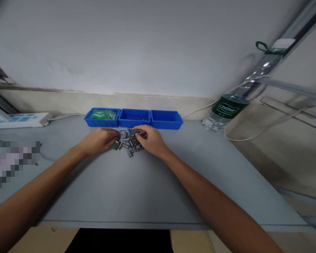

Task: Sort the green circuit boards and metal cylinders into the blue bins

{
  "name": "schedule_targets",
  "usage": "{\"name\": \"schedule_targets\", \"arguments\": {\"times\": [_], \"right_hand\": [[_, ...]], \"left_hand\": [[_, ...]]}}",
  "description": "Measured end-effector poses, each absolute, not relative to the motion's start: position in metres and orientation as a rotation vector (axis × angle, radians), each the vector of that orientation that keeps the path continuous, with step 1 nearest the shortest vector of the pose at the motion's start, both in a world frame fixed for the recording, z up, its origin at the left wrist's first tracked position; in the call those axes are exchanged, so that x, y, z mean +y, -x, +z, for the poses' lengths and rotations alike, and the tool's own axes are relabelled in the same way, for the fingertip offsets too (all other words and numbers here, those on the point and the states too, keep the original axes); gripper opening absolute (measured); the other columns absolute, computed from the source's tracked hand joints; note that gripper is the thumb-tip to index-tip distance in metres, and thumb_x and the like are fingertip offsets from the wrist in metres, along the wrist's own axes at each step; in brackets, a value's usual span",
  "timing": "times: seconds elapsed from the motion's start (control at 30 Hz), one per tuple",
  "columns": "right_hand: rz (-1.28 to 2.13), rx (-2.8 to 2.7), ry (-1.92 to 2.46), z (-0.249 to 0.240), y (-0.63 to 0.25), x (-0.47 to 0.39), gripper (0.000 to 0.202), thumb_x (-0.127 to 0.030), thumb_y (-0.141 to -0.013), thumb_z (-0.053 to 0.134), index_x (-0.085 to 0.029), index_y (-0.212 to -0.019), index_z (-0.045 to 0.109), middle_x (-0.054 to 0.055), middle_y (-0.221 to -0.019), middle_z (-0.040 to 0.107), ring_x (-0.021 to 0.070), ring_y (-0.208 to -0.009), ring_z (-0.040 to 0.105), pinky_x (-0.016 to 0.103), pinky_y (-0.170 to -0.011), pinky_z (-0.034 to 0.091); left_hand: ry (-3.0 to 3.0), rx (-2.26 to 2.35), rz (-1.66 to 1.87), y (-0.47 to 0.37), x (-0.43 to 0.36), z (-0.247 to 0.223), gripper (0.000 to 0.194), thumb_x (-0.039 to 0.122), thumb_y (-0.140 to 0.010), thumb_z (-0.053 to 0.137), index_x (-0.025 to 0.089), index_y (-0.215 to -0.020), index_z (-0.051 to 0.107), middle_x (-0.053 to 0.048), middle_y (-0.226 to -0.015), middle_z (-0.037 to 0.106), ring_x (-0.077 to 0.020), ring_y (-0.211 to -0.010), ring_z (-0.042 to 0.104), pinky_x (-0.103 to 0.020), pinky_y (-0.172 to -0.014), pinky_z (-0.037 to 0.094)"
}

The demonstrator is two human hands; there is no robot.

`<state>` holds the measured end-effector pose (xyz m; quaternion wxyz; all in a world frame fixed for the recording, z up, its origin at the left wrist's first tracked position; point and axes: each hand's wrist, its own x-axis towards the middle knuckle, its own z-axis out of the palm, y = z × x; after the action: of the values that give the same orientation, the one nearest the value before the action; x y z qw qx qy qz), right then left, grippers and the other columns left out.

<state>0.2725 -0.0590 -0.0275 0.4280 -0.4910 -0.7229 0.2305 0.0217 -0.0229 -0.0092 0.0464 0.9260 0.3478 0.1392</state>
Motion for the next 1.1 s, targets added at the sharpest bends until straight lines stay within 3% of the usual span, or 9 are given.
{"name": "schedule_targets", "arguments": {"times": [0.1,0.27,0.5,0.63,0.83,1.1], "right_hand": [[0.576,-1.809,1.223,-0.027,-0.272,-0.059,0.024,-0.019,-0.089,0.062,-0.021,-0.108,0.076,0.007,-0.108,0.077,0.0200,-0.089,0.071,0.035,-0.077,0.058],[0.597,-1.802,1.227,-0.026,-0.272,-0.059,0.023,-0.022,-0.089,0.062,-0.020,-0.106,0.076,0.007,-0.104,0.077,0.0192,-0.085,0.070,0.034,-0.075,0.058],[0.600,-1.814,1.204,-0.026,-0.273,-0.060,0.022,-0.025,-0.088,0.062,-0.023,-0.104,0.077,0.006,-0.106,0.077,0.0205,-0.086,0.070,0.037,-0.076,0.058],[0.590,-1.806,1.208,-0.025,-0.272,-0.061,0.021,-0.025,-0.088,0.061,-0.024,-0.102,0.077,0.006,-0.104,0.077,0.0211,-0.085,0.070,0.038,-0.076,0.058],[0.612,-1.802,1.210,-0.025,-0.272,-0.061,0.022,-0.025,-0.088,0.062,-0.023,-0.104,0.076,0.006,-0.106,0.077,0.0210,-0.086,0.070,0.038,-0.078,0.058],[0.609,-1.799,1.202,-0.027,-0.272,-0.060,0.022,-0.025,-0.087,0.062,-0.023,-0.104,0.076,0.006,-0.105,0.077,0.0203,-0.085,0.071,0.037,-0.077,0.057]], "left_hand": [[-2.843,1.152,0.365,-0.021,-0.022,-0.008,0.025,0.020,-0.096,0.051,0.017,-0.100,0.076,-0.011,-0.101,0.077,-0.0251,-0.091,0.071,-0.033,-0.077,0.053],[-2.752,1.208,0.432,-0.020,-0.019,-0.009,0.022,0.014,-0.091,0.053,0.016,-0.092,0.075,-0.011,-0.099,0.076,-0.0243,-0.089,0.070,-0.034,-0.078,0.052],[-2.343,1.442,0.742,-0.013,-0.007,-0.022,0.003,0.021,-0.079,0.068,0.018,-0.080,0.069,-0.006,-0.079,0.076,-0.0213,-0.073,0.071,-0.033,-0.070,0.053],[-2.226,1.409,0.812,-0.006,-0.001,-0.026,0.019,0.020,-0.072,0.071,0.018,-0.091,0.068,-0.003,-0.073,0.075,-0.0198,-0.069,0.072,-0.030,-0.067,0.055],[-2.297,1.320,0.708,-0.007,-0.003,-0.021,0.034,0.015,-0.077,0.063,0.018,-0.109,0.072,-0.007,-0.093,0.078,-0.0191,-0.075,0.072,-0.030,-0.074,0.057],[-2.377,1.273,0.752,-0.009,-0.002,-0.021,0.025,0.019,-0.085,0.056,0.017,-0.102,0.075,-0.007,-0.098,0.078,-0.0205,-0.083,0.070,-0.035,-0.082,0.057]]}}
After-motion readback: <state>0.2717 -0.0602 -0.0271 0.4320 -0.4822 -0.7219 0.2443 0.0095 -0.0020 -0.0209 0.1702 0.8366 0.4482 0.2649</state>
